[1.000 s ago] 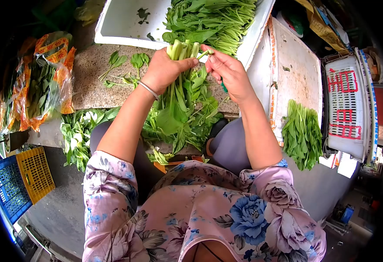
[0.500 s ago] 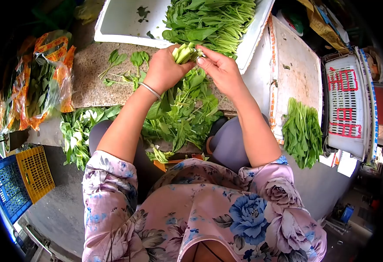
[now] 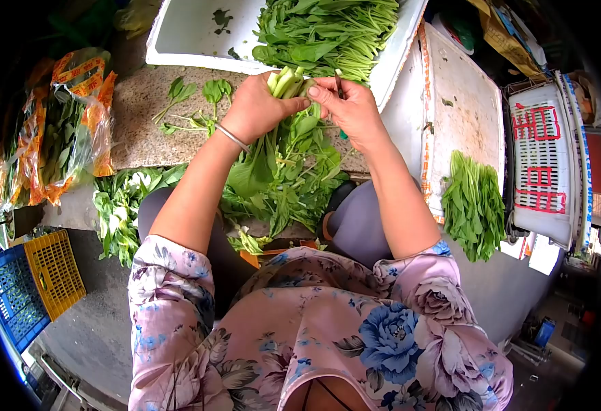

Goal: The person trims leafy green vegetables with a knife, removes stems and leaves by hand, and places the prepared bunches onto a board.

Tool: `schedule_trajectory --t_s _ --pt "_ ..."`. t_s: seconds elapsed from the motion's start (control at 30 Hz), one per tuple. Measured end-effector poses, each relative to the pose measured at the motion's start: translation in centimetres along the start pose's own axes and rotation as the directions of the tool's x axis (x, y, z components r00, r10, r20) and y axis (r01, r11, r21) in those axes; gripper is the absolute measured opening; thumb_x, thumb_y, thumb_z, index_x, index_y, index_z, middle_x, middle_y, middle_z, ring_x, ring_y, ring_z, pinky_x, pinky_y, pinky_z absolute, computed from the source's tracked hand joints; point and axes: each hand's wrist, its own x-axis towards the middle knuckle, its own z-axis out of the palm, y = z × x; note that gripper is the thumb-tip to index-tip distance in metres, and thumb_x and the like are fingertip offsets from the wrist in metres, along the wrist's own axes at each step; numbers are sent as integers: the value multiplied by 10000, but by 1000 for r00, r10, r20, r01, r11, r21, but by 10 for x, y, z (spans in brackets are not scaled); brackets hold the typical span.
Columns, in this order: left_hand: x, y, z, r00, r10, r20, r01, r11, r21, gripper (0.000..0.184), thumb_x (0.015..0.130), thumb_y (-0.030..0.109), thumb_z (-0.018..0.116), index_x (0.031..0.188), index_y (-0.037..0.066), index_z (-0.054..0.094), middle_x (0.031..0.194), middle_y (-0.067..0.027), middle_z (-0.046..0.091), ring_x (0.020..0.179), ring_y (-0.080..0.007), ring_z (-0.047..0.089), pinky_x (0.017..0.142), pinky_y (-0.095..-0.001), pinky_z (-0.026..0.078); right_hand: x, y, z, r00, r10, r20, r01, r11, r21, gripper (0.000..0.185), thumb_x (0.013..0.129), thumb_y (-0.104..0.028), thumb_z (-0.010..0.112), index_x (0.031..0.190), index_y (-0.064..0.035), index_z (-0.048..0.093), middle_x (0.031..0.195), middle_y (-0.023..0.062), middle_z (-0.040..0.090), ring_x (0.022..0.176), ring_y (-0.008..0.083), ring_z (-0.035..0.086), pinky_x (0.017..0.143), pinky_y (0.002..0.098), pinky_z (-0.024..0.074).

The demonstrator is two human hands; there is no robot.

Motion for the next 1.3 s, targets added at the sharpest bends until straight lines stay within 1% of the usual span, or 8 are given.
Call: schedule_trajectory --t_s 0.23,0.3,0.5,0.57,0.7,0.9,1.2,1.3 --pt "0 4 -14 998 -58 -36 66 952 299 341 673 262 684 890 11 606 747 -186 623 695 -323 609 667 -376 491 13 15 -14 994 -28 -107 -6 950 -312 224 772 -182 669 902 -4 632 672 54 610 580 103 532 521 229 415" --pt "-1 2 -16 991 -18 -132 71 910 408 323 679 255 674 892 21 610 732 -190 621 686 -334 606 661 -387 494 13 11 -20 980 94 -172 -196 509 -838 178 755 -169 668 882 -46 652 696 100 628 606 187 573 624 298 463" --pt "-1 -5 -18 980 13 -200 75 902 426 314 682 222 690 898 8 612 734 -162 633 651 -286 618 639 -370 495 18 22 -25 975 133 -178 -221 661 -717 152 779 -182 623 871 -65 653 718 132 624 669 263 599 651 353 469" --pt "-1 -7 -20 964 -258 -70 237 947 -218 262 692 161 705 854 -19 605 709 -103 627 597 -200 596 584 -325 487 19 26 -27 976 168 -137 -217 732 -646 155 775 -189 628 869 -68 654 714 124 627 663 246 600 643 344 468" --pt "0 -9 -18 962 -274 17 245 829 -503 230 690 125 714 815 -29 598 685 -74 601 576 -150 557 513 -296 462 17 19 -22 981 86 -176 -185 707 -682 143 767 -194 634 854 -84 663 682 93 625 603 199 582 599 313 458" --pt "1 -10 -21 950 -312 -15 279 869 -409 253 682 130 718 834 -35 601 692 -78 607 565 -145 560 524 -296 475 21 17 -35 978 81 -193 -199 645 -738 165 746 -202 667 870 -93 668 682 51 626 578 128 552 571 283 450" --pt "-6 -7 -18 962 -205 181 250 925 -285 231 739 182 678 868 -3 626 763 -67 635 638 -114 584 556 -257 472 18 22 1 998 -4 68 8 998 -58 246 791 -260 660 912 -49 621 679 19 594 480 36 402 431 181 305" --pt "-7 9 -25 965 -259 27 255 915 -313 179 708 59 634 879 13 609 701 -37 577 594 -129 515 536 -271 422 31 28 -5 985 172 31 -169 983 -78 221 854 -202 560 947 -4 594 755 66 607 596 103 556 450 218 455"
